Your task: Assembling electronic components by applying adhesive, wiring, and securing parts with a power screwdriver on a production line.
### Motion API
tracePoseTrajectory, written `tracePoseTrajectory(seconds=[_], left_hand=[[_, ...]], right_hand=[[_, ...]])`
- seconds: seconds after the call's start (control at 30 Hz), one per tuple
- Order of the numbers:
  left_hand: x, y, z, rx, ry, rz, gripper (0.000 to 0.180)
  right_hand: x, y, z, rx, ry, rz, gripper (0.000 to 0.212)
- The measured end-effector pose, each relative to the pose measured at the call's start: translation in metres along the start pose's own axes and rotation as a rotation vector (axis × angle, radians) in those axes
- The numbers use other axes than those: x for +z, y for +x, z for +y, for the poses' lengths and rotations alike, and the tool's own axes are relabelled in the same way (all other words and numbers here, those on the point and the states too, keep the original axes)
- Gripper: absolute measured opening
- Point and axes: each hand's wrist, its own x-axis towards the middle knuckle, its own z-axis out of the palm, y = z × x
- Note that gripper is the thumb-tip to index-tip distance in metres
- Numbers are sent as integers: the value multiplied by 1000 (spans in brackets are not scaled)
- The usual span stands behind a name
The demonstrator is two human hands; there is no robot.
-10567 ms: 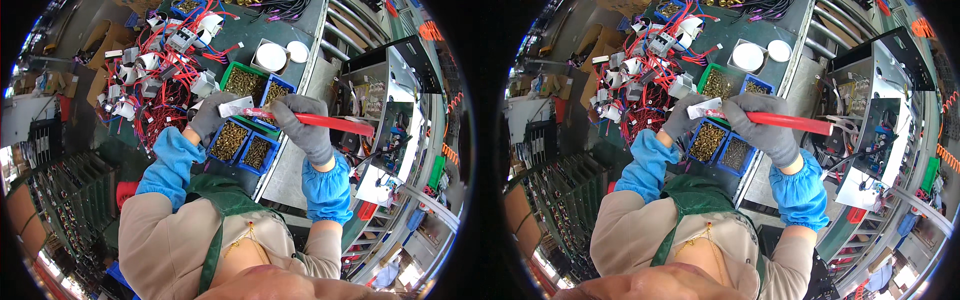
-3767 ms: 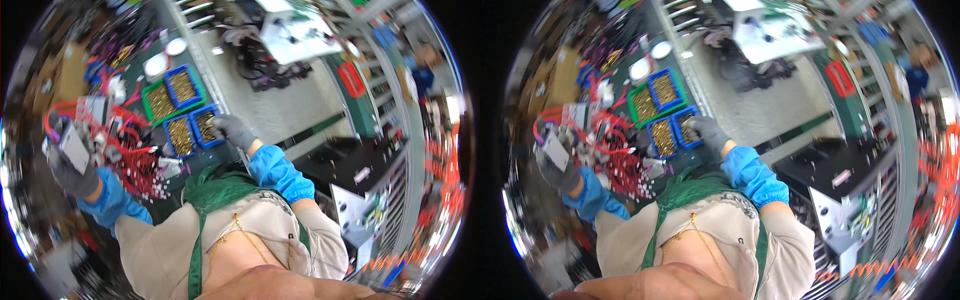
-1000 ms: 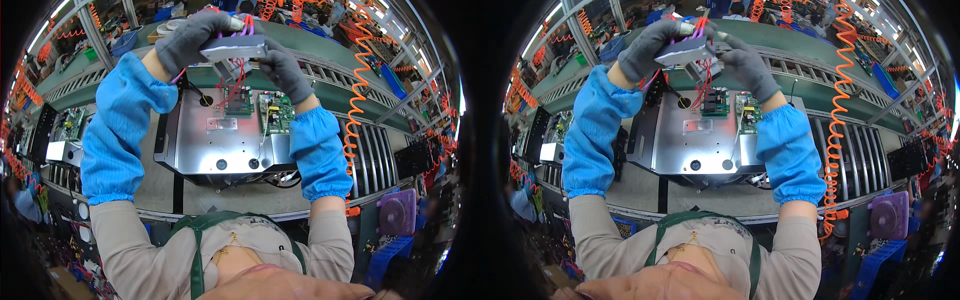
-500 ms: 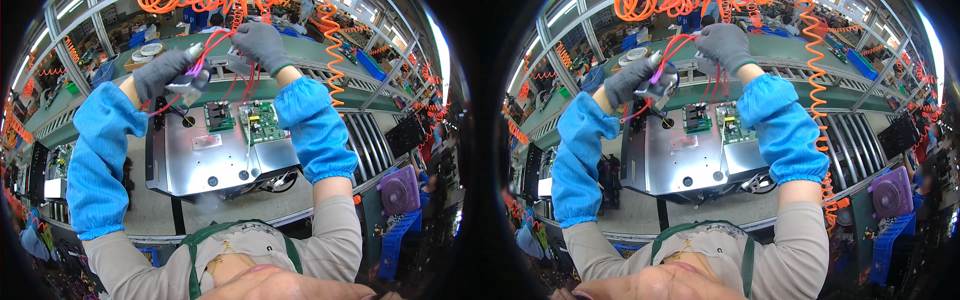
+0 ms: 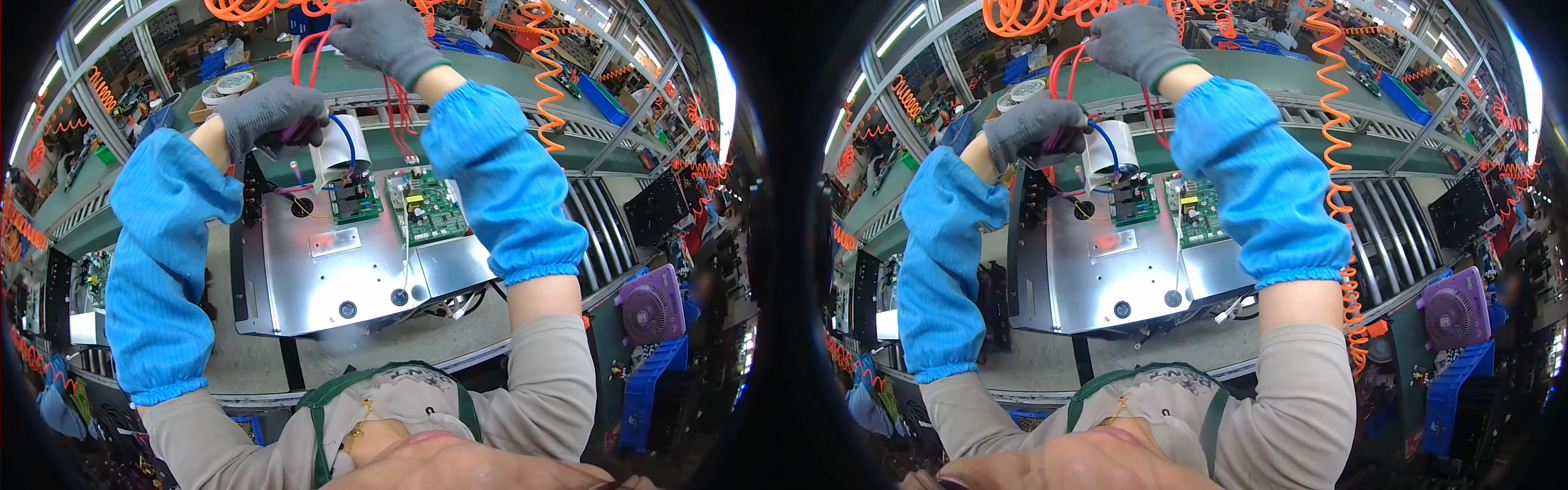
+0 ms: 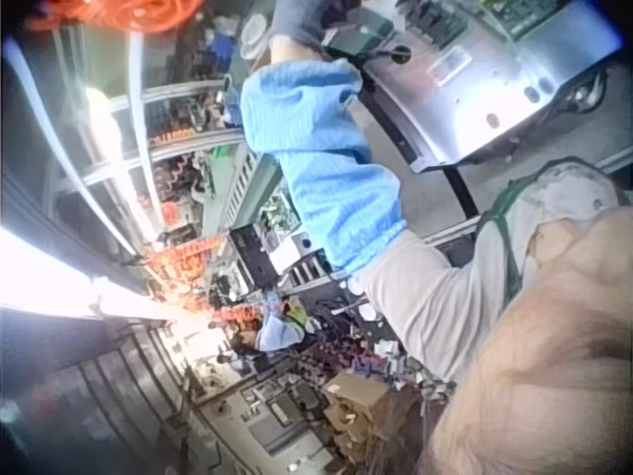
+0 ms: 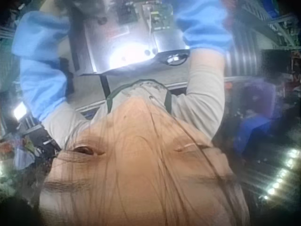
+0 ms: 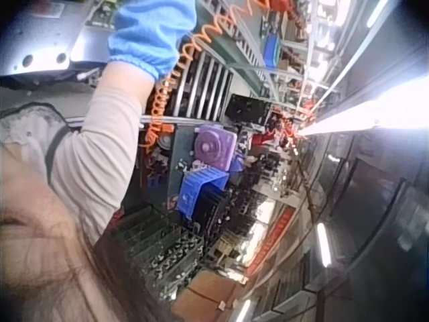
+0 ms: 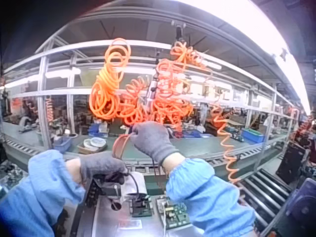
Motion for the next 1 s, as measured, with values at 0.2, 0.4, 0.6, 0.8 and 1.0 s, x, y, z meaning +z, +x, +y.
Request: tracePoseTrajectory(seconds=[0.2,0.4,0.6,0.8,1.0], left_hand=[[-37,25,-19,248,-828,1,25],[-45,52,-31,447,-1025,15,31],[-11,50,-33,276,-928,175,22],[11,44,-56,154,-678,109,29],[25,61,-94,148,-654,27,34]], right_hand=[[25,24,17,124,249,179,28],[2,-41,33,237,886,179,23],[41,-96,48,496,1523,-39,23],[53,-113,33,591,1406,-98,20],[37,-118,0,319,1240,-355,20]])
